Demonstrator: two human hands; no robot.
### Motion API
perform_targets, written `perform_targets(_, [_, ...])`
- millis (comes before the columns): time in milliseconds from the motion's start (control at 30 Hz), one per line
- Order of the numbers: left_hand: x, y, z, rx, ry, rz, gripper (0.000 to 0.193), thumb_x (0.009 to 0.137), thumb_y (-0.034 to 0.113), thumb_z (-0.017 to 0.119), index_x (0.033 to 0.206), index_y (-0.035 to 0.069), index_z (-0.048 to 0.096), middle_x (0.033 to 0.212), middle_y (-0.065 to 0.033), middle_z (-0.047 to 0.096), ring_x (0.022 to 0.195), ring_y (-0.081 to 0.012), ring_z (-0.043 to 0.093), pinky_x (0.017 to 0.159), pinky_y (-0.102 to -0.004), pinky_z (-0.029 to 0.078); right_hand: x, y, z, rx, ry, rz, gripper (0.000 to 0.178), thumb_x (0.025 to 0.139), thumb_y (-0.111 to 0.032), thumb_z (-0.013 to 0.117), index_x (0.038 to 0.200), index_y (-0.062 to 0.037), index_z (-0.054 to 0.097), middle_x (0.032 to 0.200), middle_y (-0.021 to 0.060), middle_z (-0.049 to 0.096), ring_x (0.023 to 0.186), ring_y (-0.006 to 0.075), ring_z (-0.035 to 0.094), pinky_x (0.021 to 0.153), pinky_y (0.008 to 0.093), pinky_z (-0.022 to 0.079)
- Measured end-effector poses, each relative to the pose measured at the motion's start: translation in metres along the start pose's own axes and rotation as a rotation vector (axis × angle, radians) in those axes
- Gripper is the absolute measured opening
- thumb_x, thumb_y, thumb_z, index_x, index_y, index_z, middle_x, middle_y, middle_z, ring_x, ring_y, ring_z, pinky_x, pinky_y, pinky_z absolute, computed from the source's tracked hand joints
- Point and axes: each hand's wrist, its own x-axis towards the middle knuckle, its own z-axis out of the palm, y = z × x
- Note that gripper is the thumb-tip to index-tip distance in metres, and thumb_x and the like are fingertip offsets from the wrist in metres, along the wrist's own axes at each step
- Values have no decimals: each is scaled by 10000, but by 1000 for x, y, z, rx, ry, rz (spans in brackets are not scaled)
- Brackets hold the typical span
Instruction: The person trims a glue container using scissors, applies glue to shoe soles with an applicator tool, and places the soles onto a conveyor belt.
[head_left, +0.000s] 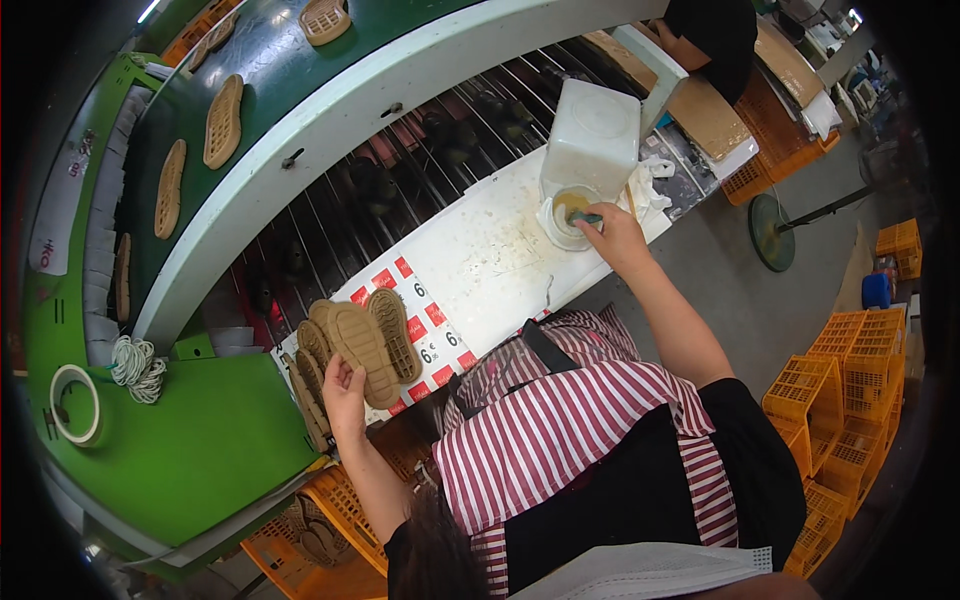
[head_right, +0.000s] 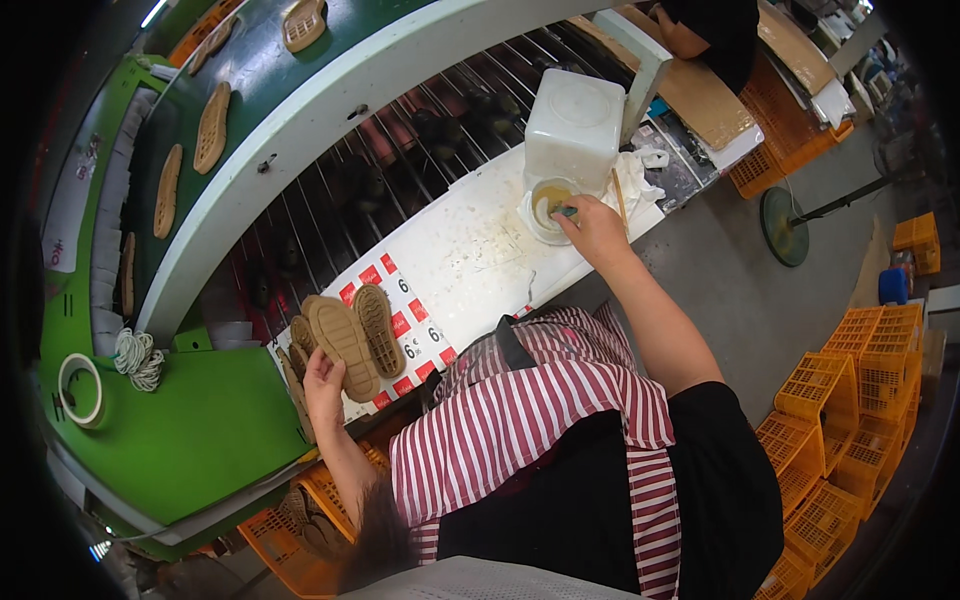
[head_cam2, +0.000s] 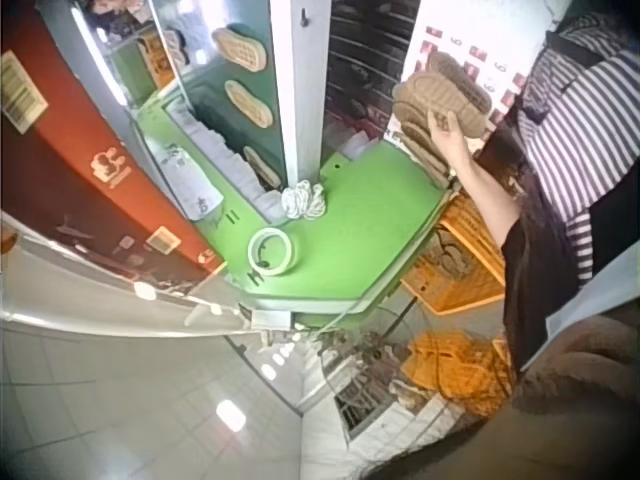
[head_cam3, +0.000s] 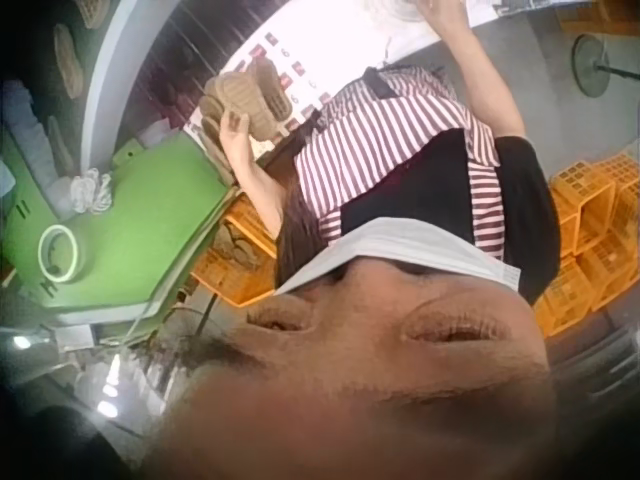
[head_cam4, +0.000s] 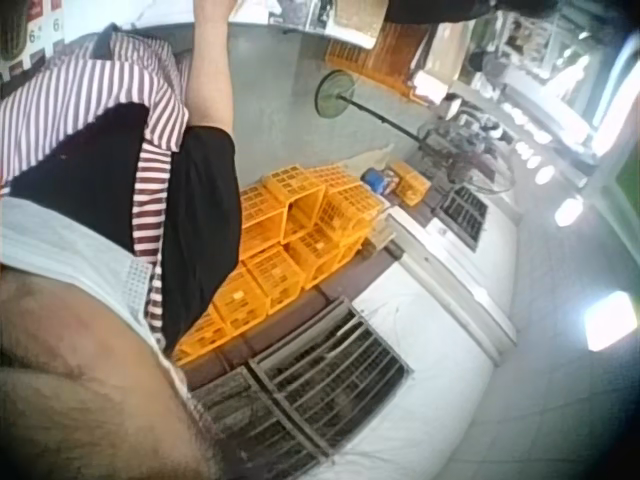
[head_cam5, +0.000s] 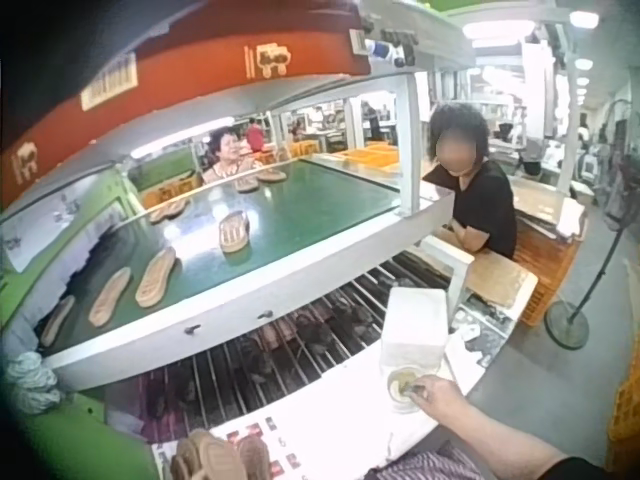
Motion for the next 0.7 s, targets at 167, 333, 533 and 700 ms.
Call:
perform_targets(167, [-1,4,25,-978,-263,-13,495,904,11,493,1374,-29,342,1320,-207,474,1211,-254,486,1017,-367,409,-1,-9,-3,18,43,9,292,802,-245,682,952,3,657,944,171,652,835,332,637,743,382,498])
perform_targets(333, [-2,27,72,-1421,-592,-242,781,897,512,479,1357,-95,305,1047,-143,507,807,-166,468,607,-254,416,-2,-5,4,22,27,17,293,789,-235,703,944,10,660,936,179,654,776,317,641,712,366,507])
perform_targets(533, [2,52,100,-1545,-796,-302,905,882,644,403,1369,-104,261,985,-127,452,707,-159,407,556,-261,393,-5,3,2,57,116,-24,293,796,-215,717,959,18,647,889,147,655,560,219,573,558,321,474])
perform_targets(700, [-2,59,110,-1296,-682,-201,743,935,611,304,1389,23,324,1045,-160,471,751,-187,454,644,-302,465,-4,3,2,46,118,-23,288,796,-217,718,964,9,653,861,138,656,550,201,559,552,318,468])
